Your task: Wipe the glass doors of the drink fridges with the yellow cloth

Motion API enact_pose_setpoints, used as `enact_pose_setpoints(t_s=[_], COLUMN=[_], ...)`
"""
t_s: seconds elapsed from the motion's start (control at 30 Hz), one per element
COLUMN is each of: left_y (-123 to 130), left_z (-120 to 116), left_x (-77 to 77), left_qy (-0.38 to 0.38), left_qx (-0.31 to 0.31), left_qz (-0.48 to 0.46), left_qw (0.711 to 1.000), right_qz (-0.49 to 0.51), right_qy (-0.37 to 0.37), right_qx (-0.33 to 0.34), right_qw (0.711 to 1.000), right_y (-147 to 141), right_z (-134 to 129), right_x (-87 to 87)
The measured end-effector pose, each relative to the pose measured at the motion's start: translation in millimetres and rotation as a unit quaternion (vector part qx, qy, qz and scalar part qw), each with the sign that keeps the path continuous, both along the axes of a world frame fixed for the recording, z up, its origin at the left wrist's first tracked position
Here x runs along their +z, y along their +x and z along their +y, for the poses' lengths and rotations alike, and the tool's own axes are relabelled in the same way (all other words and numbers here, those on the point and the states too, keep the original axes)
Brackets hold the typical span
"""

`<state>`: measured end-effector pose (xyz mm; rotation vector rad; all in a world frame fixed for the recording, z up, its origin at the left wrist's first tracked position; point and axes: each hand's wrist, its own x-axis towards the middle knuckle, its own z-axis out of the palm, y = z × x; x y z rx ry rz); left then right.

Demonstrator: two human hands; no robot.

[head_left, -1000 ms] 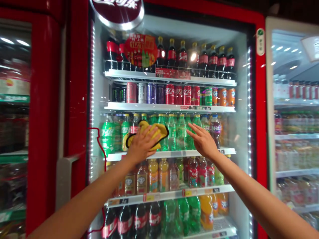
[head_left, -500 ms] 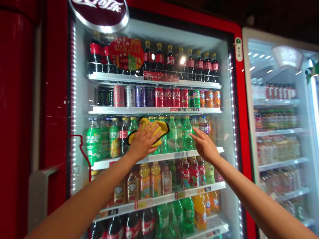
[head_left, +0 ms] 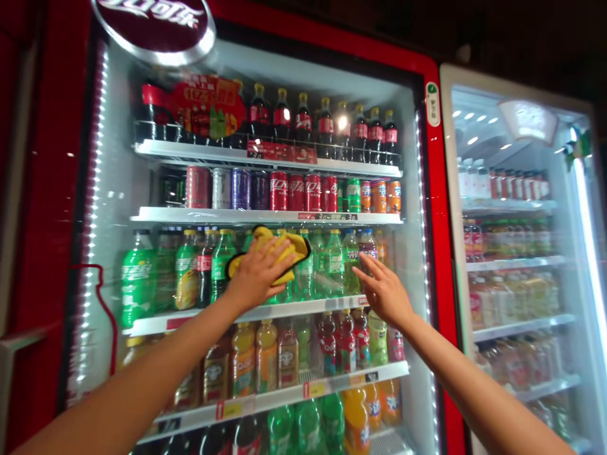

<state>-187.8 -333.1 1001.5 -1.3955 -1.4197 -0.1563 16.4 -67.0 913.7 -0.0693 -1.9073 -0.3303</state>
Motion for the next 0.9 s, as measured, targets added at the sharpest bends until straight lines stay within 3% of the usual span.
enact_pose_setpoints(t_s=[0.1, 0.17, 0.23, 0.3, 0.4, 0.47, 0.57, 0.63, 0.7, 0.73, 0.8, 0.9], left_y=[17.4, 35.6, 49.1, 52.1, 39.5, 29.8, 30.5, 42.7, 59.0, 66.2, 74.6, 68.7], left_z=[31.6, 62.7, 85.5, 89.4, 62.8, 42.0, 42.9, 69.3, 102.6, 116.3, 129.6, 114.4], left_x=[30.3, 34.8, 20.8, -4.2, -32.6, -31.4, -5.5, 10.3, 11.8, 6.4, -12.6, -38.7], left_qy=[0.199, 0.249, 0.204, 0.094, -0.078, -0.108, 0.032, 0.167, 0.23, 0.22, 0.129, -0.053], left_qx=[0.028, 0.041, 0.042, 0.03, 0.011, 0.021, 0.059, 0.079, 0.086, 0.085, 0.075, 0.054], left_qz=[-0.067, -0.089, -0.076, -0.035, 0.029, 0.038, -0.01, -0.061, -0.092, -0.094, -0.065, 0.007], left_qw=[0.977, 0.964, 0.975, 0.994, 0.996, 0.993, 0.998, 0.981, 0.965, 0.967, 0.987, 0.997], right_qz=[0.025, 0.029, 0.02, 0.001, -0.024, -0.023, 0.003, 0.021, 0.029, 0.027, 0.01, -0.028], right_qy=[-0.035, -0.047, -0.042, -0.025, -0.002, 0.001, -0.013, -0.024, -0.029, -0.027, -0.016, 0.016], right_qx=[-0.008, -0.007, 0.001, 0.012, 0.022, 0.024, 0.029, 0.036, 0.04, 0.04, 0.04, 0.047], right_qw=[0.999, 0.998, 0.999, 1.0, 0.999, 0.999, 0.999, 0.999, 0.998, 0.998, 0.999, 0.998], right_y=[7.2, 6.5, 5.4, 7.3, 17.3, 25.8, 33.8, 34.8, 34.1, 33.9, 35.4, 43.5], right_z=[20.0, 27.9, 32.7, 37.1, 49.3, 61.9, 81.2, 89.5, 93.1, 93.9, 95.7, 104.4], right_x=[3.3, 4.3, 2.3, -2.1, -8.1, -8.4, -3.3, 0.9, 2.9, 2.8, 0.6, -4.7])
